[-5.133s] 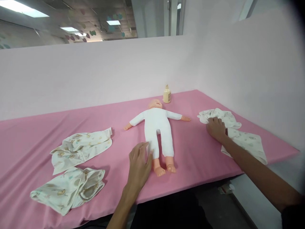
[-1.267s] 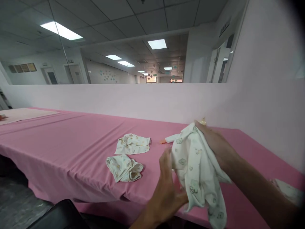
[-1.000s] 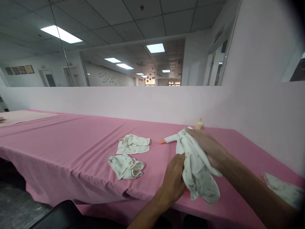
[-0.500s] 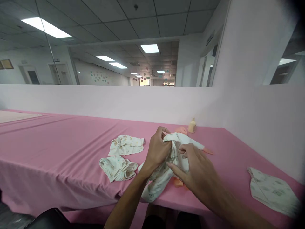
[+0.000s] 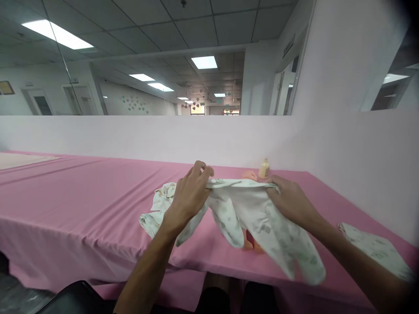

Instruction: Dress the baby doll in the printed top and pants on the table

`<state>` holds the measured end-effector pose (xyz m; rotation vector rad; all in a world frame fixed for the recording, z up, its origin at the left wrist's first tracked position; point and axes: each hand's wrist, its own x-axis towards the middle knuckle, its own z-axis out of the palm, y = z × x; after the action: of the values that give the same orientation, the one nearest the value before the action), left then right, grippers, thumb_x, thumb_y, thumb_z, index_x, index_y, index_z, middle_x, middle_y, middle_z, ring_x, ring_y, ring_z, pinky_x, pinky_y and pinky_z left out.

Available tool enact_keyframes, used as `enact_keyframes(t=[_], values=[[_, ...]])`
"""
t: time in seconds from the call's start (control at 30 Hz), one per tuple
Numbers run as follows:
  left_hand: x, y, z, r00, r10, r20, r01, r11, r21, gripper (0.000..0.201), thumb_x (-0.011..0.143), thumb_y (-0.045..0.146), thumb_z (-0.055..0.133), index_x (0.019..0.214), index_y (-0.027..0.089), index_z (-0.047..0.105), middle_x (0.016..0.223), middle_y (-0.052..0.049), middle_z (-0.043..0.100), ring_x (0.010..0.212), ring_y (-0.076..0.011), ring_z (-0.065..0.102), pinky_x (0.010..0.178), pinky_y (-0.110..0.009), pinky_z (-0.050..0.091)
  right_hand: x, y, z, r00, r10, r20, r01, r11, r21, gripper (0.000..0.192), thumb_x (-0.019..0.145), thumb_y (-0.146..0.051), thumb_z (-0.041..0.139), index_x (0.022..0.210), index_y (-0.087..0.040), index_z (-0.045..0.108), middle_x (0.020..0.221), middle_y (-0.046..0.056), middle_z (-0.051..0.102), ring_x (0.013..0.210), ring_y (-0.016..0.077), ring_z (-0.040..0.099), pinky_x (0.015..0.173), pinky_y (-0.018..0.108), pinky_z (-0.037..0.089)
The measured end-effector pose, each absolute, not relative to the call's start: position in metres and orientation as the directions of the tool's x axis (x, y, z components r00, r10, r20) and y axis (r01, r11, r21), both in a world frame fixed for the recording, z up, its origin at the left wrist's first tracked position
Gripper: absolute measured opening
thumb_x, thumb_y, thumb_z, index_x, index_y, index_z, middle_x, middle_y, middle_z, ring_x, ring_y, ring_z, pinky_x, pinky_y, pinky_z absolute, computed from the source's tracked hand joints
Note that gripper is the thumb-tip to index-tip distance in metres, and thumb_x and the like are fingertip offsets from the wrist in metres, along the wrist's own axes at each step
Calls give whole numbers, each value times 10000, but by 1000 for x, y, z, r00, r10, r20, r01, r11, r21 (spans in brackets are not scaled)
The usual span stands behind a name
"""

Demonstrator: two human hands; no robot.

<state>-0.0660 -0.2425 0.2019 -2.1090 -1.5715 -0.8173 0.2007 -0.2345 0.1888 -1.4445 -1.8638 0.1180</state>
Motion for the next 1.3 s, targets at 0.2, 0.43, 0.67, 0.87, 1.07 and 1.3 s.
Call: enact_keyframes(t=[0.2, 0.43, 0.67, 0.87, 1.07, 1.3], values=[[-85, -230, 208, 309, 827, 469, 714, -528, 460, 320, 756, 129, 472, 1038, 223, 590, 1055, -21, 620, 840, -160, 589, 707, -250, 437, 220, -217, 184, -43, 847, 531, 858, 303, -415, 50, 806, -201, 435, 767, -228, 451, 821, 25, 600, 728, 195, 533, 616, 298, 351], [-91, -206, 193, 288, 910, 298, 377, -394, 838, 246, 795, 318, 578, 1007, 196, 575, 832, 7, 593, 675, -116, 534, 592, -202, 396, 217, -212, 180, -5, 848, 530, 743, 358, -566, 247, 778, -174, 482, 1008, -250, 528, 1027, 23, 632, 895, 204, 586, 690, 292, 431], [-83, -196, 167, 316, 910, 267, 401, -384, 832, 468, 779, 522, 670, 1138, 251, 541, 1105, -18, 601, 915, -178, 594, 750, -253, 468, 223, -212, 175, -95, 954, 286, 473, 296, -830, 165, 826, -312, 554, 970, -235, 572, 868, 2, 619, 692, 149, 554, 568, 246, 400], [-80, -201, 128, 402, 858, 320, 780, -504, 372, 525, 791, 182, 524, 1302, 253, 428, 1174, -57, 553, 915, -211, 558, 775, -320, 446, 242, -211, 159, -147, 980, 132, 518, 190, -834, 160, 844, -283, 502, 989, -239, 555, 777, -12, 584, 617, 139, 512, 525, 244, 363], [-91, -204, 106, 405, 838, 366, 839, -499, 215, 612, 800, 75, 437, 1375, 267, 355, 1433, -116, 363, 972, -212, 570, 797, -355, 474, 260, -197, 114, -215, 902, 374, 943, 292, -162, 160, 834, -129, 420, 942, -202, 514, 931, 65, 596, 676, 170, 510, 553, 273, 316], [-111, -218, 109, 437, 847, 301, 619, -526, 583, 276, 820, 122, 528, 1077, 214, 572, 1079, -34, 603, 933, -162, 568, 810, -273, 462, 280, -195, 99, -401, 896, 190, 871, 437, -223, 123, 913, -216, 449, 807, -199, 507, 836, 52, 584, 711, 181, 506, 617, 293, 380]])
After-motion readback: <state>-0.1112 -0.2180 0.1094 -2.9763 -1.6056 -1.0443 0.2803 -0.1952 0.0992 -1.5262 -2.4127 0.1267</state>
